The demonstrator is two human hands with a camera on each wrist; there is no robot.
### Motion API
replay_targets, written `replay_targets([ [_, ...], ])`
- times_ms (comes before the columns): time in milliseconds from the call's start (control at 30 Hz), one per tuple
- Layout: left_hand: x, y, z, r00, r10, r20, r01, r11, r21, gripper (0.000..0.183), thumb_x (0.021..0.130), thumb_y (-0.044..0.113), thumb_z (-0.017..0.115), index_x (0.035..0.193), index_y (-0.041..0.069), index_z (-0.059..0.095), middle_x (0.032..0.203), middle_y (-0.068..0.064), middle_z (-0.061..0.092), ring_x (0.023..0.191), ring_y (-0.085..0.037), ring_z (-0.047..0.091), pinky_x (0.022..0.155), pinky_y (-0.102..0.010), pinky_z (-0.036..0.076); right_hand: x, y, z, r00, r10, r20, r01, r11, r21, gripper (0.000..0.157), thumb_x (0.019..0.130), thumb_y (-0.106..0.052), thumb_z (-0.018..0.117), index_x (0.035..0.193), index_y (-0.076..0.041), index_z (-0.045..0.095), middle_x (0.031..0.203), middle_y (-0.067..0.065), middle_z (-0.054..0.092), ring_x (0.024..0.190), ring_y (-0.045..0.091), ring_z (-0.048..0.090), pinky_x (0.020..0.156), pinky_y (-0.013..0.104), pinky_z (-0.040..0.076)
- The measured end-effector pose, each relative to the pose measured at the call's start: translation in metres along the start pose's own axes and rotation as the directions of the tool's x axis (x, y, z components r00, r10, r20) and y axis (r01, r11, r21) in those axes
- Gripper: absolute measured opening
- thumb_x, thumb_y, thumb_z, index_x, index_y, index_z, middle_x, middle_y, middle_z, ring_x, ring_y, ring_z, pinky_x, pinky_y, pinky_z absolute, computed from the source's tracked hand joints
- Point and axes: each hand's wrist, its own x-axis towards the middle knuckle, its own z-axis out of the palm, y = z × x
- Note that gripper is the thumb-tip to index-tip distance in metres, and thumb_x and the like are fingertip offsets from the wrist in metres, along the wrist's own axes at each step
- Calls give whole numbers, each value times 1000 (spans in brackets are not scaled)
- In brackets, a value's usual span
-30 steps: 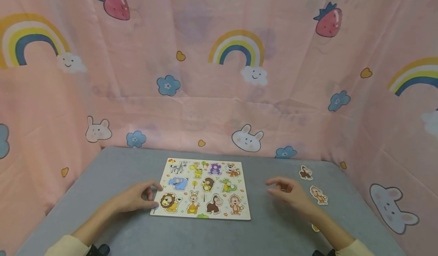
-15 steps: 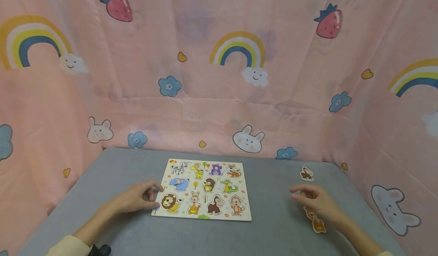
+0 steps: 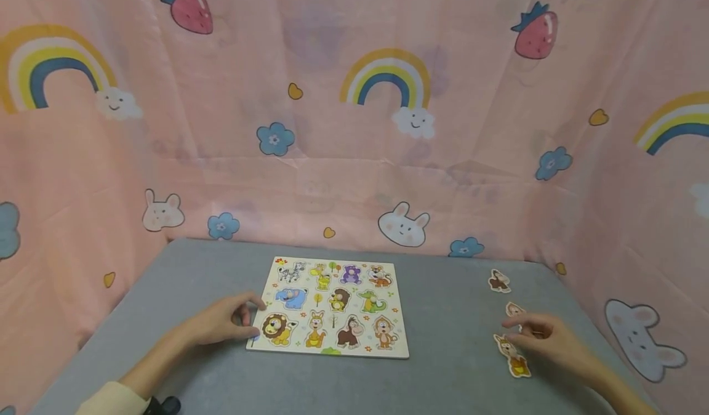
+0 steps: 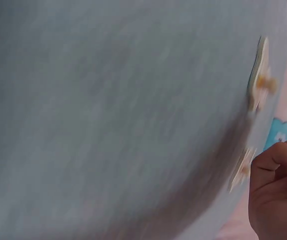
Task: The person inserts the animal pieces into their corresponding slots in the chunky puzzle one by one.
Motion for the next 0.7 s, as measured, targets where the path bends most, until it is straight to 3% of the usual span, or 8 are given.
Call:
replay_targets([
  [200, 0, 0, -1, 1000, -4, -3, 4, 1000, -5, 41, 88, 17, 81, 121, 7, 60, 82, 0, 55, 61, -10, 45, 56, -25, 37, -11, 12, -15, 997, -54, 47, 56, 997, -53, 26, 92, 10, 68, 118, 8, 67, 68, 7, 48, 57, 24, 42, 50, 33, 38],
  [333, -1, 0, -1, 1000, -3, -3, 3, 1000, -1, 40, 88, 17, 81, 121, 7, 60, 82, 0, 55, 61, -10, 45, 56, -25, 37, -16, 14, -17, 999, -4, 49, 9, 995, -96, 29, 90, 5, 73, 118, 3, 68, 68, 1, 46, 56, 19, 42, 48, 32, 35],
  [567, 0, -1, -1, 1000, -2, -3, 2, 1000, 7, 41, 89, 19, 81, 122, 8, 60, 82, 0, 55, 60, -9, 45, 56, -26, 37, -23, 14, -8, 997, -46, 65, 47, 999, -22, 34, 88, 9, 72, 121, 7, 64, 64, 13, 35, 51, 28, 27, 42, 38, 29],
  [700, 0, 0, 0, 1000, -5, -1, 5, 1000, 3, 41, 89, 20, 81, 122, 8, 60, 83, 0, 56, 60, -9, 44, 56, -26, 38, -26, 12, -2, 1000, 12, 5, -11, 998, -57, 31, 89, 5, 73, 119, 5, 66, 63, 9, 32, 50, 23, 25, 43, 37, 28],
])
